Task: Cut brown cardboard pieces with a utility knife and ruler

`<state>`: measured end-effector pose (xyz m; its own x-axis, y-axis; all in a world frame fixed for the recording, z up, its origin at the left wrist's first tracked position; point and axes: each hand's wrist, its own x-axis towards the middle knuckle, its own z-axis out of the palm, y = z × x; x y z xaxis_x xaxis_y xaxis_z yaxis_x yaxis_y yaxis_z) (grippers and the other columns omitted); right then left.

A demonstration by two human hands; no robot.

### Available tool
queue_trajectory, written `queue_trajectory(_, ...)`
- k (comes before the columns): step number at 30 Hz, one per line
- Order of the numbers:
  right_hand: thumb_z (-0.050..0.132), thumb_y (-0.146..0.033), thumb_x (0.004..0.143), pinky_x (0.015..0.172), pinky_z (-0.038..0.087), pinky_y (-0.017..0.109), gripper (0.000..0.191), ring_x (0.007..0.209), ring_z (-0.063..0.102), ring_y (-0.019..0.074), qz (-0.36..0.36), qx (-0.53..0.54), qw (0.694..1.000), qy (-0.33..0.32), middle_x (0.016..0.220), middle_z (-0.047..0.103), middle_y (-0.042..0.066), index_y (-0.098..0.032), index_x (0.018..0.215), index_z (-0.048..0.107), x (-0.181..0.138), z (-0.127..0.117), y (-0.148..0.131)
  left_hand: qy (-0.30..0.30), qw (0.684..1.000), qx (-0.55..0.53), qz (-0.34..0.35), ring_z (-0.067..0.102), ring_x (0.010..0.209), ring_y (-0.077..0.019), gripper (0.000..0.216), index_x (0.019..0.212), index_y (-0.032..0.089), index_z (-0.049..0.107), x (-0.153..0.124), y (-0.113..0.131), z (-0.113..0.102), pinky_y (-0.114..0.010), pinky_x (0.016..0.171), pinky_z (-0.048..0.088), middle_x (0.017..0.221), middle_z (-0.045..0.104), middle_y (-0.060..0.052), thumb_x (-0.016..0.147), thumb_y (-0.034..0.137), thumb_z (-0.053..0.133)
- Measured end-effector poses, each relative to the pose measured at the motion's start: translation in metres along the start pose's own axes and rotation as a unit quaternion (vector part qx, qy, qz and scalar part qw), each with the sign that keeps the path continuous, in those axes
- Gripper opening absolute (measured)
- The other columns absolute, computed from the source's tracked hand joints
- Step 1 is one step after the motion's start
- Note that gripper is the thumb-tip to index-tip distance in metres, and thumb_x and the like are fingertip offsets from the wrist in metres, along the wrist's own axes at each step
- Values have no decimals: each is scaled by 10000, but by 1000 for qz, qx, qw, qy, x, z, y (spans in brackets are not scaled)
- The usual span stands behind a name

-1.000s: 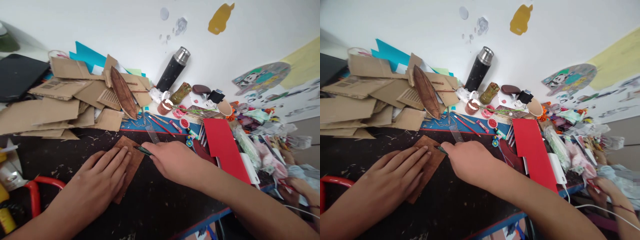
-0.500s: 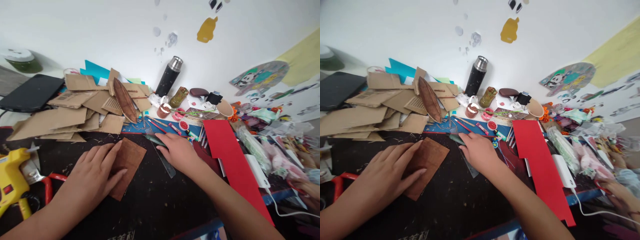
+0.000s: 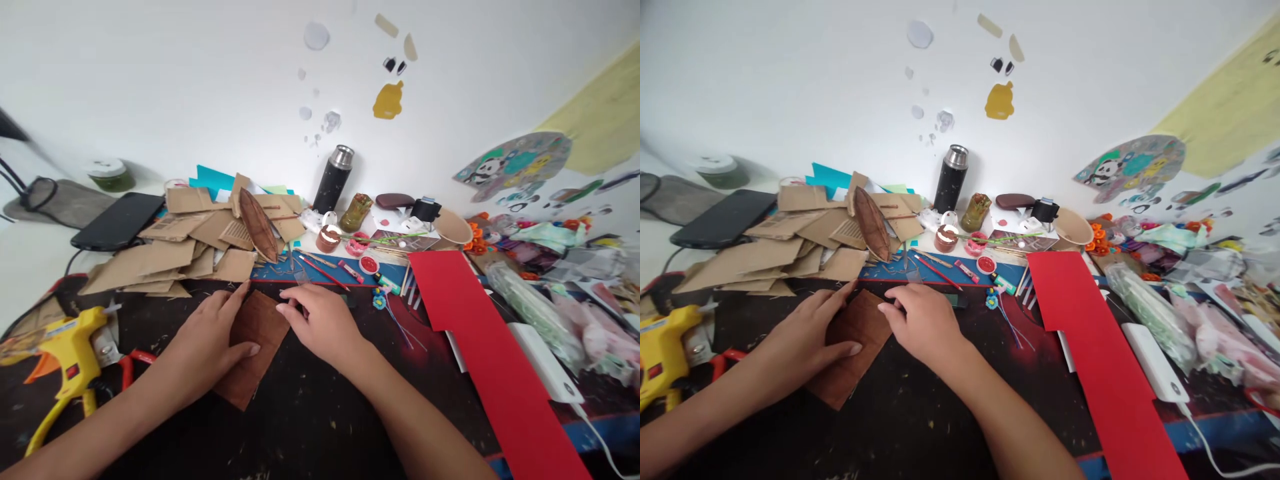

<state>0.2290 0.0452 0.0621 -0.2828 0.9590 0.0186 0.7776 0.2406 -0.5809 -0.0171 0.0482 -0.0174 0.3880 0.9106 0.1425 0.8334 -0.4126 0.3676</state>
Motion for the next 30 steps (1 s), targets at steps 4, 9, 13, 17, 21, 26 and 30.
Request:
queue_trajectory(4, 709, -338, 1092, 985, 550, 353, 219, 1080, 776, 231, -17, -1, 1000, -3, 1179, 844, 77, -207, 1234, 812, 11, 9, -6, -31, 998, -41, -42, 673, 1334, -389, 950, 1680, 213, 410, 3, -1, -3, -526, 1122, 547, 1429, 682, -154, 818, 416, 756)
queue_trajectory(9, 670, -391, 1116, 953, 566, 386, 300, 1112, 786, 273, -10, -51, 998, -21, 1249, 832, 100, -206, 1322, 785, 14, 14, -5, -37, 994, -82, -57, 682, 1321, -369, 984, 1708, 261, 385, 0, 6, -7, -518, 1128, 555, 1401, 688, -123, 811, 387, 771)
queue_trajectory(13, 639, -424, 1127, 944, 564, 393, 314, 1147, 790, 294, -9, -74, 997, -37, 1276, 838, 96, -229, 1323, 790, 9, 15, 2, 1, 997, -77, -24, 687, 1317, -361, 1021, 1744, 335, 298, -10, 13, -4, -510, 1102, 573, 1426, 683, -101, 837, 337, 766)
queue_trajectory(17, 632, -438, 1126, 865, 537, 366, 297, 1045, 803, 279, 1, -63, 997, -55, 1157, 864, 89, -246, 1239, 828, 5, 11, 5, 15, 998, -62, 9, 697, 1289, -353, 1034, 1762, 362, 242, -18, 19, -3, -505, 1078, 587, 1411, 679, -101, 868, 315, 759)
queue_trajectory(21, 729, -357, 1064, 739, 457, 328, 171, 859, 757, 230, 17, -11, 997, -76, 944, 843, 63, -229, 1063, 844, 5, 7, 10, 27, 998, -52, 34, 692, 1294, -345, 1037, 1768, 397, 223, -24, 25, 0, -523, 1104, 583, 1437, 677, -94, 879, 278, 743)
queue_trajectory(26, 738, -279, 1002, 629, 380, 283, 153, 649, 603, 142, 38, 184, 980, -59, 702, 680, -28, -211, 867, 748, 6, 6, 29, 52, 990, -127, 20, 600, 1472, -390, 888, 1701, 364, 414, -9, 19, -14, -609, 1240, 484, 1596, 639, -110, 902, 527, 768)
queue_trajectory(30, 676, -406, 999, 528, 369, 263, 223, 492, 506, 114, 73, 378, 923, 3, 605, 568, -82, -230, 866, 638, 11, 3, 41, 61, 932, -315, -171, 715, 1347, -369, 951, 1603, 326, 546, 21, 16, -42, -552, 1183, 558, 1486, 739, -100, 787, 729, 823)
